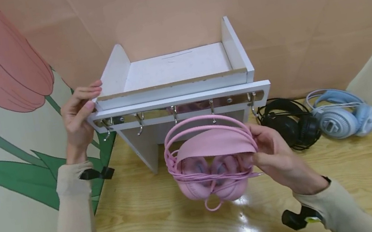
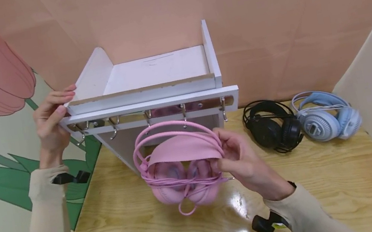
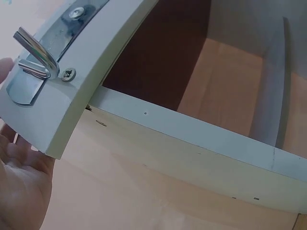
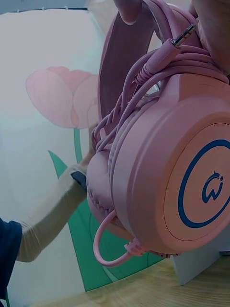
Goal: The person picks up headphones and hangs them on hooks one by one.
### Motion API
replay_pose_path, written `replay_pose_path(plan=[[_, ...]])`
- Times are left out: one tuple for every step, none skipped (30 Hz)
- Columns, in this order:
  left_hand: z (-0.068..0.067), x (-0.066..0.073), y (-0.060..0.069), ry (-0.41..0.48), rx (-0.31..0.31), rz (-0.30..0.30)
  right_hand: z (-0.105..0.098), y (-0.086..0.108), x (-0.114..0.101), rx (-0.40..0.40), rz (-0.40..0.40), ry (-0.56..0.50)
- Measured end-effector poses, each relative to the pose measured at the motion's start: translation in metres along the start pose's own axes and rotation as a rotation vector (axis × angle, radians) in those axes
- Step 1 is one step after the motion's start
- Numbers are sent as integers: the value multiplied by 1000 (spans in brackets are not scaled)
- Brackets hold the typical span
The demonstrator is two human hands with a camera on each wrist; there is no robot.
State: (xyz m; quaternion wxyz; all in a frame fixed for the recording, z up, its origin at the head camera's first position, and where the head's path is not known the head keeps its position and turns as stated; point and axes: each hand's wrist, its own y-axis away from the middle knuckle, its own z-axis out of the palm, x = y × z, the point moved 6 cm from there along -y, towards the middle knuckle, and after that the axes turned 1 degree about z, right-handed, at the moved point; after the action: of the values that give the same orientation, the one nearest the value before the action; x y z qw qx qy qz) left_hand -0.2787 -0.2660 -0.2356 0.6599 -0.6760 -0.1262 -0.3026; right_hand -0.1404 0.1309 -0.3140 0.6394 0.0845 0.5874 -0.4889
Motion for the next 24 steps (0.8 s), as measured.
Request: replay_pose_path(plan=[[0,-1,0,0,3,-2,1,-1,0,2,2,-2],[1,-1,0,0,5,-2,3,-3,0,3,3,-2],[1,-2,0,0,8,-3,4,-4,0,2,-1,-4],[1,-2,0,1,11,-2,6,-5,1,1,-2,-7],[1,-2,0,2,15,0,7,-7,1,1,-4,-6],[1,-1,0,2,18,3,8,-9,3,6,0,-8],[1,-1,0,4,20,6,9,-10,4,12,6,-8],[1,0,0,6,21,8,10,-11,5,16,8,-7],[1,0,1,12,23,8,11,-12,6,23,16,-6],[0,1,0,14,22,9,12,-13,8,32,27,-5],[0,1,1,15,21,8,12,-14,10,40,29,-1],[-1,2,1,18,21,6,13,-15,11,46,32,4],[-1,2,1,21,22,4,14,-16,12,48,30,14],[-1,2,1,20,24,4,15,-17,13,49,26,23],[-1,2,2,20,27,3,15,-18,14,53,26,26],[-1,2,2,19,31,3,15,-18,15,56,24,32],[-1,2,2,16,35,4,16,-19,16,55,20,32],[-1,3,2,13,39,5,17,-20,17,52,18,30],[-1,2,2,11,40,5,17,-21,18,50,14,26],[-1,2,2,9,39,3,18,-21,20,49,13,19],[0,2,2,7,38,1,18,-22,21,49,11,14],[0,2,2,5,37,-1,19,-22,22,46,9,9],[1,2,1,2,34,-2,20,-23,23,45,8,5],[1,1,1,1,33,-3,21,-23,24,46,6,6]])
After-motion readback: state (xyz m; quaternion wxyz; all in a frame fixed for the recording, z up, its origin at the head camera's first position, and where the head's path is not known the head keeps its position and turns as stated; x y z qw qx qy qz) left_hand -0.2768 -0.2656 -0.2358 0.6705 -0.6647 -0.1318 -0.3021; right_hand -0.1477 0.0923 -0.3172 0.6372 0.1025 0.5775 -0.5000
